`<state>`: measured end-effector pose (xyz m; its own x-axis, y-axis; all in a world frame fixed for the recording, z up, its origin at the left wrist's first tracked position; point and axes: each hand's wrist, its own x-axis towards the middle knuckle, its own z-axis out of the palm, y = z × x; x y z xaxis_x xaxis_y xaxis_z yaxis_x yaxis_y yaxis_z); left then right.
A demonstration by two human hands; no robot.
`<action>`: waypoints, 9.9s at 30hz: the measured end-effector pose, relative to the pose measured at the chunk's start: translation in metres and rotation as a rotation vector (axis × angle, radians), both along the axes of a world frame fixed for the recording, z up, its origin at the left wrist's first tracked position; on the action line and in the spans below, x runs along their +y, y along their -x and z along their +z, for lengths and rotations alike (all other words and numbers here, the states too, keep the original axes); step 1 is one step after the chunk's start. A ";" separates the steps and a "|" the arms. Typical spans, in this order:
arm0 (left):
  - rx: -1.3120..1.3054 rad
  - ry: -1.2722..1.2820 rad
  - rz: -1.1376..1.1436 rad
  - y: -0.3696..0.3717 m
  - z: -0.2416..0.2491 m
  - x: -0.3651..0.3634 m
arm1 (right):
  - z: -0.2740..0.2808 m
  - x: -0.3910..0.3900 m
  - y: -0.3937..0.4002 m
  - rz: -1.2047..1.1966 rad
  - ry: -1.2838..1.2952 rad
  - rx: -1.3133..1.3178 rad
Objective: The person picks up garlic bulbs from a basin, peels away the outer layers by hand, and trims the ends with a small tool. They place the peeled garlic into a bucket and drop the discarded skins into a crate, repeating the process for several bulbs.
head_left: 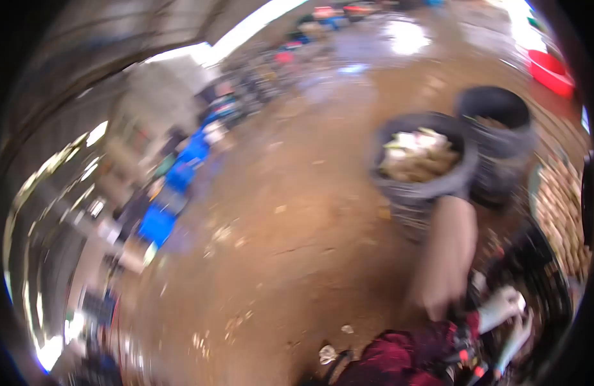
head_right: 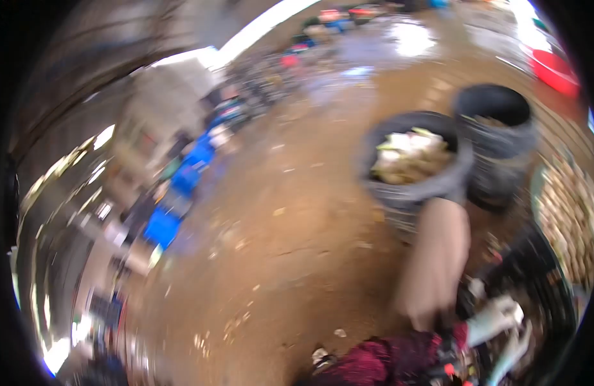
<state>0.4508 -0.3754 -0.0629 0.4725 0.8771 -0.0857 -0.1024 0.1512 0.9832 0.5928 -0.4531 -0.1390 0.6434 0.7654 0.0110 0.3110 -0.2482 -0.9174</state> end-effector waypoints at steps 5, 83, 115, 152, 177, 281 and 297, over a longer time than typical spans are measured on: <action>0.341 -0.468 -0.149 0.022 0.040 0.012 | 0.090 0.002 0.059 -0.077 -0.041 -0.237; 0.862 -0.231 -0.761 -0.205 0.046 0.301 | 0.068 0.006 0.021 -0.227 -0.022 0.828; 0.022 0.732 -0.209 0.005 -0.010 0.037 | 0.107 -0.019 0.059 0.064 0.310 -0.075; -0.109 0.647 -0.607 0.031 -0.091 0.066 | 0.058 -0.002 0.046 -0.174 -0.043 0.390; -0.002 0.416 -0.345 -0.006 -0.008 0.035 | 0.073 0.006 0.036 -0.346 0.054 0.051; 0.356 0.264 -0.505 0.001 0.011 0.040 | 0.075 -0.006 0.032 0.004 0.107 0.308; -0.400 0.655 -0.257 0.008 0.004 0.030 | 0.088 -0.017 0.037 -0.144 -0.012 0.038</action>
